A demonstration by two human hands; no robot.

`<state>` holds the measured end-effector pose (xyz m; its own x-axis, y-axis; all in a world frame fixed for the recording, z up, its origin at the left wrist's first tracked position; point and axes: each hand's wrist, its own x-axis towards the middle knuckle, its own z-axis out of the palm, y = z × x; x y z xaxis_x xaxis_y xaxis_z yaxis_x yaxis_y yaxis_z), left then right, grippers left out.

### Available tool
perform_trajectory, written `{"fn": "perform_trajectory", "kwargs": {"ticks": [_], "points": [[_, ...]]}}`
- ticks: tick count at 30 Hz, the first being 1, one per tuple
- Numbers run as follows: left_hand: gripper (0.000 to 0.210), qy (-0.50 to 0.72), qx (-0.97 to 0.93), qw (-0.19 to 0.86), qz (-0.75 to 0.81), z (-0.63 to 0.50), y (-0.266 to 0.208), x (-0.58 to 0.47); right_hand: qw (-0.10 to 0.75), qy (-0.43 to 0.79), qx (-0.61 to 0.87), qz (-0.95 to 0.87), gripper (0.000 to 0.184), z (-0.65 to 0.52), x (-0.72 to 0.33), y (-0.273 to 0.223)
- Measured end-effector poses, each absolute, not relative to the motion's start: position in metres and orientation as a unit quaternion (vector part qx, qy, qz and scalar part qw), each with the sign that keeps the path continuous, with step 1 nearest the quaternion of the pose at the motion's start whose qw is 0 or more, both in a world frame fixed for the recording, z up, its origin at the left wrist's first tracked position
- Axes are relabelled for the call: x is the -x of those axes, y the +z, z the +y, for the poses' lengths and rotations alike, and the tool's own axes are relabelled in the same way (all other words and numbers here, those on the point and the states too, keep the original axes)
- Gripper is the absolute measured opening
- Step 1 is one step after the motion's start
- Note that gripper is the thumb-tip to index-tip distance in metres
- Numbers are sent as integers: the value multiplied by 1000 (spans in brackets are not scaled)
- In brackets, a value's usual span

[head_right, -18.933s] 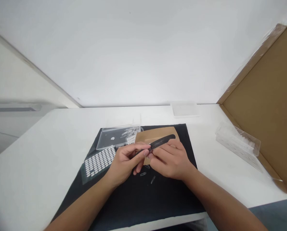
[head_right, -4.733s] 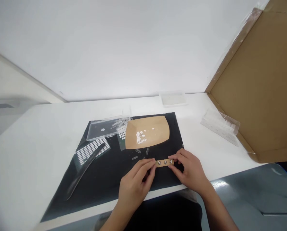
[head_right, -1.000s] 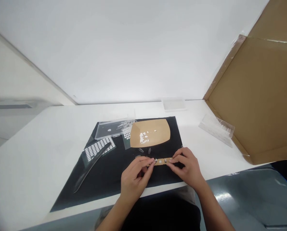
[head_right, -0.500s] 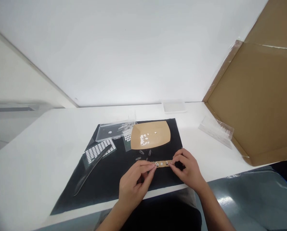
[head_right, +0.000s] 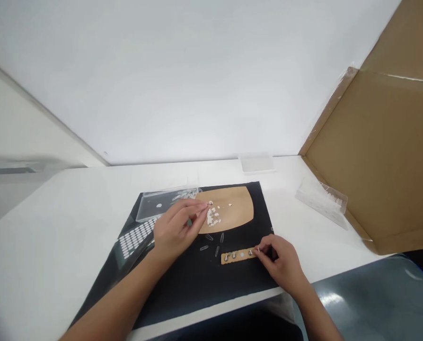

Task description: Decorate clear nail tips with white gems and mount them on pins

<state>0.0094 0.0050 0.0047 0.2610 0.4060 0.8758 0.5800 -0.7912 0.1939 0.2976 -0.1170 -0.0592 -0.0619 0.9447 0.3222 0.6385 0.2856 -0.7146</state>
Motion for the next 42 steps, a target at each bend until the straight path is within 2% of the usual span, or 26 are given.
{"fn": "perform_trajectory", "kwargs": {"ticks": [3,12,17,21,25,27,30,33,36,42], "points": [[14,-490,808,95,-312,3,-10,-3,389,208,574,-690,13,-116,-299,-61],[18,-515,795,67,-314,3,-9,-4,367,246,592,-674,13,-114,-302,-58],[17,-523,795,47,-305,0,-11,-7,354,316,606,-638,18,-115,-302,-57],[17,-526,795,22,-301,-2,-14,-10,403,353,587,-607,18,-117,-301,-59],[19,-532,795,-4,-292,-4,-16,-12,479,297,572,-596,14,-114,-300,-56],[19,-540,791,-26,-288,-5,-15,-13,486,260,573,-606,15,-105,-300,-43],[17,-556,775,-81,-288,-7,-10,-17,440,249,550,-665,27,-77,-294,-9],[13,-567,749,-138,-315,-9,-7,-21,333,225,504,-765,29,-41,-275,26],[8,-561,718,-210,-353,-10,-6,-22,270,181,403,-855,28,-14,-254,40],[8,-549,660,-325,-396,-9,-9,-21,264,87,378,-883,36,-1,-233,20]]}}
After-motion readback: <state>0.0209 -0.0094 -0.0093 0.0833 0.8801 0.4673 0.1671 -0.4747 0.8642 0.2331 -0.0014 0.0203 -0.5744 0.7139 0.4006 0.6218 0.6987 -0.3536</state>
